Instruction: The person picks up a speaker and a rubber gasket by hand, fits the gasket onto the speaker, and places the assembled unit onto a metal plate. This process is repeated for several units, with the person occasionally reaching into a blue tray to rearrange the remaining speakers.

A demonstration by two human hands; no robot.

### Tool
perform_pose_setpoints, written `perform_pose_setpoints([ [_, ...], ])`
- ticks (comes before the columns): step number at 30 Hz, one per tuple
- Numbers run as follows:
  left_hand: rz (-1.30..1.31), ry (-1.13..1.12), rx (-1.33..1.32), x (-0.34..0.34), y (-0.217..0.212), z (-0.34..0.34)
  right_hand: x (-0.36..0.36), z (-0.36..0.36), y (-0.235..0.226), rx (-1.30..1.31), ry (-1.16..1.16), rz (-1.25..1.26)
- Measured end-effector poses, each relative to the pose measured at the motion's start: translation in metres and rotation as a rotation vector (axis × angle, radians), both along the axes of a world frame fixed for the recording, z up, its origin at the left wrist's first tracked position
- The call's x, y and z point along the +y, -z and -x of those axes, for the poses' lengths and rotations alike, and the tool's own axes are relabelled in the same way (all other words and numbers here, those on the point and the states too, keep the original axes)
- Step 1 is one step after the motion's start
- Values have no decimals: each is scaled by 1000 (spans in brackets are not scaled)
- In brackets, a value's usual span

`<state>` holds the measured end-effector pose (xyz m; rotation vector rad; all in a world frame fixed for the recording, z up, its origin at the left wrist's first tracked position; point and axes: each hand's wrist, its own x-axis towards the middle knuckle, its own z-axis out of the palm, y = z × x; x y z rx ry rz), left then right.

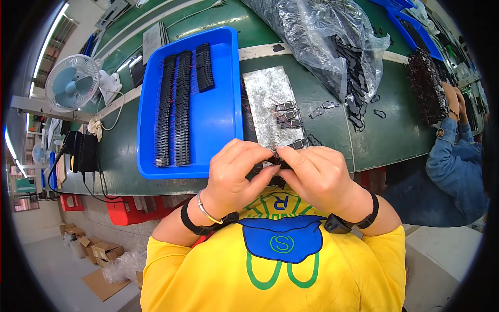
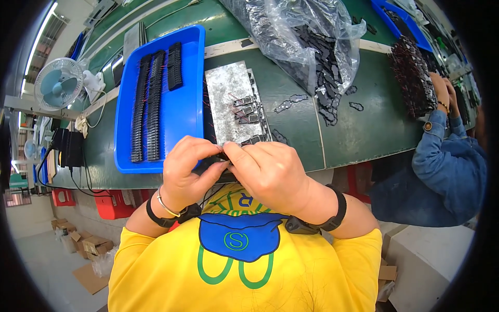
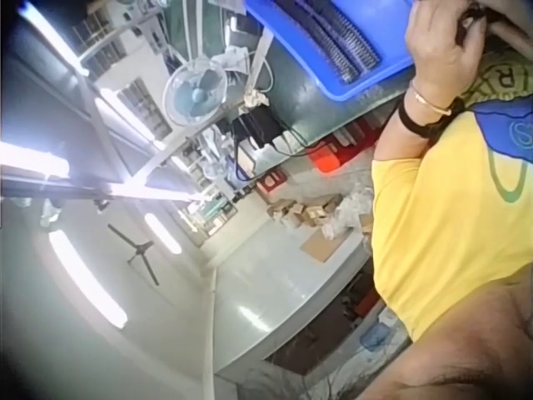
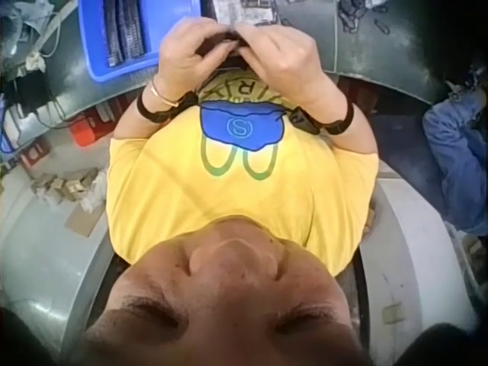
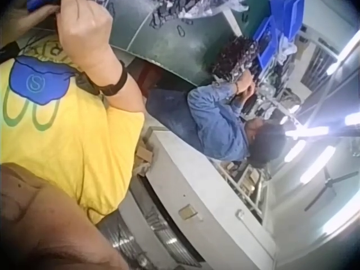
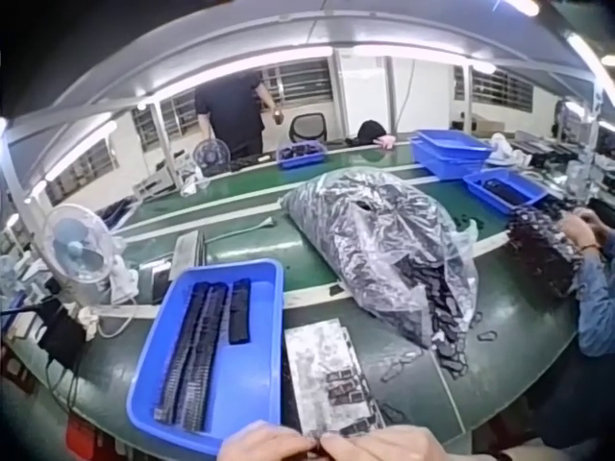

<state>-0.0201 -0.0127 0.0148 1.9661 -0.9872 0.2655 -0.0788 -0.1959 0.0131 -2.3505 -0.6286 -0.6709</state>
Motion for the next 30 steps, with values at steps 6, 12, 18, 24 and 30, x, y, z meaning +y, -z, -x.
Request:
perform_pose_setpoints([
  [6, 6, 4, 177, 3, 1, 1, -2, 2, 1, 7, -8, 39],
  [12, 40, 94, 54, 3, 5, -1, -1, 1, 1, 26, -4, -2],
  [18, 91, 154, -5, 5, 10, -1, 0, -1, 4, -12, -36, -78],
  [24, 170, 167, 93, 8, 16, -1, -2, -1, 4, -77, -44, -64],
  [30, 282, 138, 354, 10, 25, -1, -2, -2, 5, -109, -63, -54],
])
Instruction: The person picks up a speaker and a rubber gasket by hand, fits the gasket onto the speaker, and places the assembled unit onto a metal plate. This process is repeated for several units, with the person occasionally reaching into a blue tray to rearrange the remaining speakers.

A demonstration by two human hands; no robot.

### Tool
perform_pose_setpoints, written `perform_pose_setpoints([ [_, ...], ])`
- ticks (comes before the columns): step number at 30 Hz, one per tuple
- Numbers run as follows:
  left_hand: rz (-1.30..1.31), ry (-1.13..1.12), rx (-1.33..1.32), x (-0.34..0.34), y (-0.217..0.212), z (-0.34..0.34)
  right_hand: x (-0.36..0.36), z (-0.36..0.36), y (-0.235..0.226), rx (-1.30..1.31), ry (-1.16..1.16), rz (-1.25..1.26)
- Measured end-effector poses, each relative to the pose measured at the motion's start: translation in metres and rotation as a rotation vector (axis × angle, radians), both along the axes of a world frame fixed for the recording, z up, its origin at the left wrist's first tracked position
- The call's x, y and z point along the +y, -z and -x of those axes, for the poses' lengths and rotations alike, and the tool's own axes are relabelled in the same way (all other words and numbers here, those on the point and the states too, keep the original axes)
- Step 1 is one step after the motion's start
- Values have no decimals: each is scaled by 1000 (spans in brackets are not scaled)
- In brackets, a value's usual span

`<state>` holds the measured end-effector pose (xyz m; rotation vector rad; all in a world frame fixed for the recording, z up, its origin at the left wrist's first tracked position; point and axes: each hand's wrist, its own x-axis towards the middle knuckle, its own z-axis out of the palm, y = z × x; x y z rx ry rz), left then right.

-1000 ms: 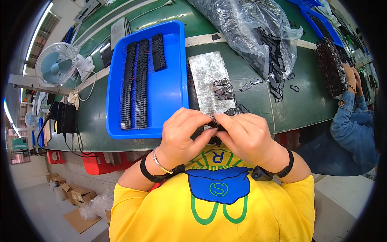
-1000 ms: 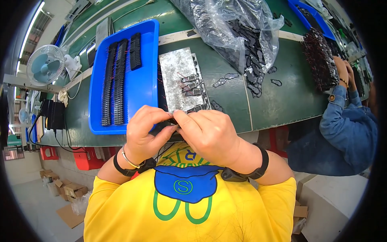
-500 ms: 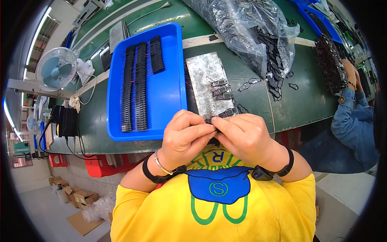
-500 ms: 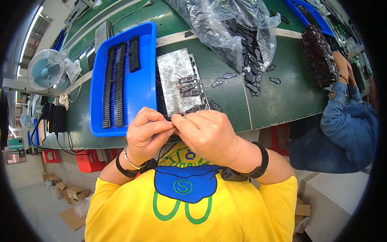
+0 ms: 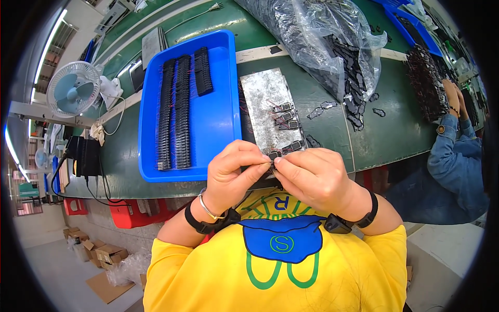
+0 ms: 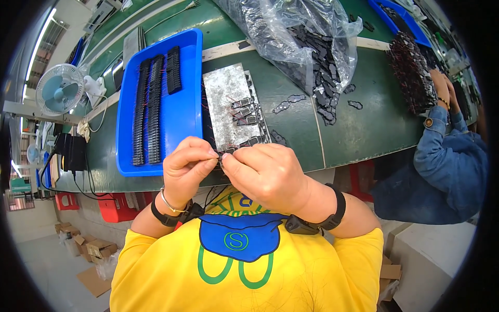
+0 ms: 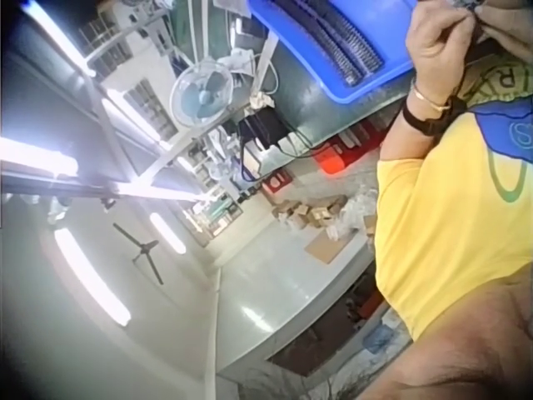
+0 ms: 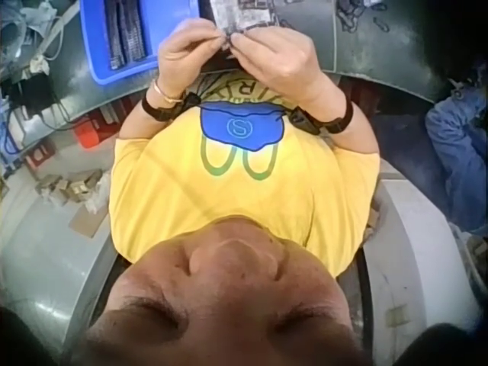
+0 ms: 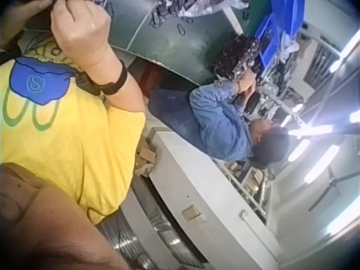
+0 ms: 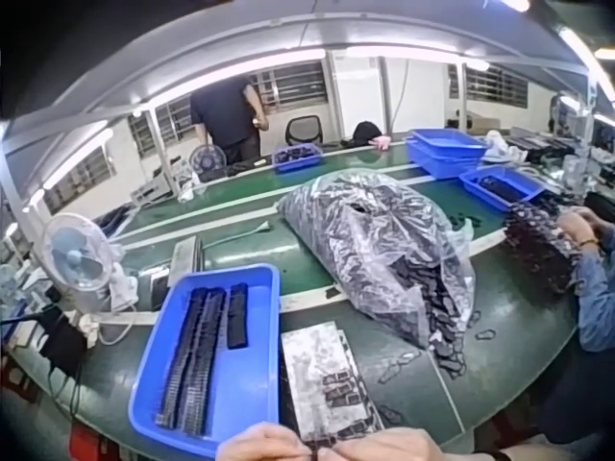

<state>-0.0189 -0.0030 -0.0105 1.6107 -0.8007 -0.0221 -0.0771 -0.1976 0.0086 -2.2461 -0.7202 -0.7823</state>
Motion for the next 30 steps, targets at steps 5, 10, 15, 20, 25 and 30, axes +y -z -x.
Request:
perform_pose_setpoints([
  [5, 186, 54, 529, 1, 2, 6, 0, -1, 3, -40, 17, 7],
  [10, 193, 123, 780, 2, -8, 9, -1, 1, 2, -57, 41, 80],
  [15, 21, 21, 632, -3, -15, 11, -1, 3, 4, -107, 48, 119],
  [20, -89, -26, 559, -2, -17, 10, -2, 4, 4, -114, 48, 128],
  [25, -44, 8, 621, -1, -19, 8, -3, 5, 2, -129, 27, 122],
  [30, 31, 93, 841, 2, -18, -1, -3, 3, 7, -155, 13, 122],
])
